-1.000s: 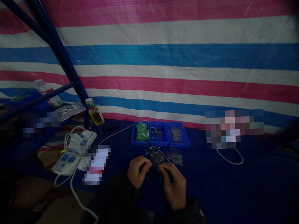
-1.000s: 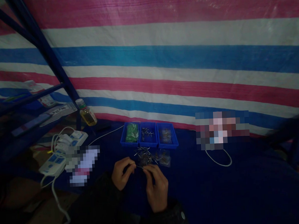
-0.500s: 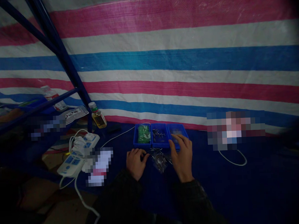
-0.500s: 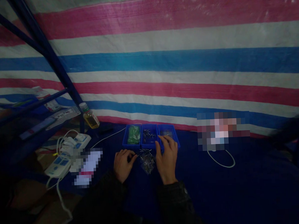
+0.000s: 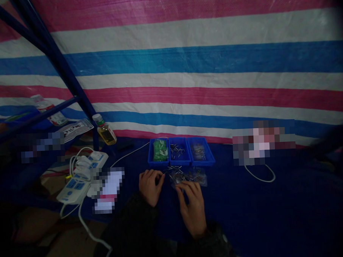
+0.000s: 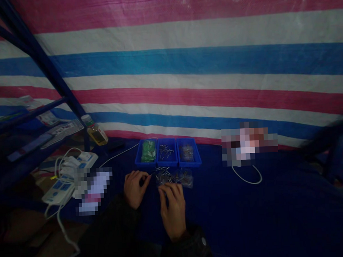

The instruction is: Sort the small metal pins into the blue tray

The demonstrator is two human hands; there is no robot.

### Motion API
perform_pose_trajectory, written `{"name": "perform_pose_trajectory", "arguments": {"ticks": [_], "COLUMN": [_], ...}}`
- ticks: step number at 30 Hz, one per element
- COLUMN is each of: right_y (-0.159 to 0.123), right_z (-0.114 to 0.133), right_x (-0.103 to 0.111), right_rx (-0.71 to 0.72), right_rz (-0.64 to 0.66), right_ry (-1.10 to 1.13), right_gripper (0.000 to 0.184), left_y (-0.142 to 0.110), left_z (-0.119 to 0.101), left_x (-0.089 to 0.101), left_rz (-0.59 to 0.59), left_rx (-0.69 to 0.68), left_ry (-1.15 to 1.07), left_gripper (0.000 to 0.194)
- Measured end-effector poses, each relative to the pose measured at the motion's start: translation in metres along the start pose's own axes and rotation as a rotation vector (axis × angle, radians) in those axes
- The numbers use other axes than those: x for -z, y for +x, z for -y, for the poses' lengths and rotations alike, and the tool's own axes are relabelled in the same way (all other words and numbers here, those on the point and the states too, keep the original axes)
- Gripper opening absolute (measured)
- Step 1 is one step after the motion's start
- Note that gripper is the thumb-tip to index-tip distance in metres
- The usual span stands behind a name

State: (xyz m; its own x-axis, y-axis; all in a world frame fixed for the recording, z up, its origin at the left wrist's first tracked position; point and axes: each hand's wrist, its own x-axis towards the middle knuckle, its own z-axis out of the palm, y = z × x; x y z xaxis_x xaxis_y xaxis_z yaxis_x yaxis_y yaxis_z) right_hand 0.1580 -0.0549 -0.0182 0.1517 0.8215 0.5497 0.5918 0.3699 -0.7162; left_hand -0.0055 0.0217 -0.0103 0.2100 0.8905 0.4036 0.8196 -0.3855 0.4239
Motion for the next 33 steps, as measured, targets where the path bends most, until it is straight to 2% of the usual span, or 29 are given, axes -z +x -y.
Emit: {"name": "perform_pose_trajectory", "arguments": {"ticks": [3, 10, 17, 22, 27, 31, 33], "right_y": [0.000, 0.001, -0.002, -0.007, -0.008, -0.011, -0.011], "right_z": [0.000, 0.003, 0.003, 0.002, 0.001, 0.001, 0.002], "right_x": [-0.001, -0.001, -0.002, -0.003, -0.005, -0.005, -0.004], "right_rx": [-0.002, -0.001, 0.005, -0.028, -0.031, 0.026, 0.052], "right_rz": [0.019, 0.061, 0.071, 0.096, 0.120, 0.134, 0.114], "right_ry": [0.015, 0.042, 0.071, 0.123, 0.107, 0.099, 0.093], "right_gripper": [0.016, 0.016, 0.017, 0.019, 0.020, 0.024, 0.027], "left_y": [-0.001, -0.001, -0.003, -0.001, -0.010, -0.022, -0.025], "left_z": [0.002, 0.000, 0.003, 0.005, -0.009, -0.019, -0.021], "left_x": [-0.003, -0.003, 0.000, 0.000, 0.007, 0.007, 0.005], "left_rz": [0.023, 0.091, -0.011, -0.101, -0.008, 0.064, 0.066], "left_rx": [0.036, 0.107, 0.093, 0.088, -0.052, -0.274, -0.320], "left_ry": [0.026, 0.101, 0.016, -0.235, -0.554, -0.627, -0.640], "left_gripper": [0.009, 0.012, 0.014, 0.014, 0.019, 0.018, 0.016]}}
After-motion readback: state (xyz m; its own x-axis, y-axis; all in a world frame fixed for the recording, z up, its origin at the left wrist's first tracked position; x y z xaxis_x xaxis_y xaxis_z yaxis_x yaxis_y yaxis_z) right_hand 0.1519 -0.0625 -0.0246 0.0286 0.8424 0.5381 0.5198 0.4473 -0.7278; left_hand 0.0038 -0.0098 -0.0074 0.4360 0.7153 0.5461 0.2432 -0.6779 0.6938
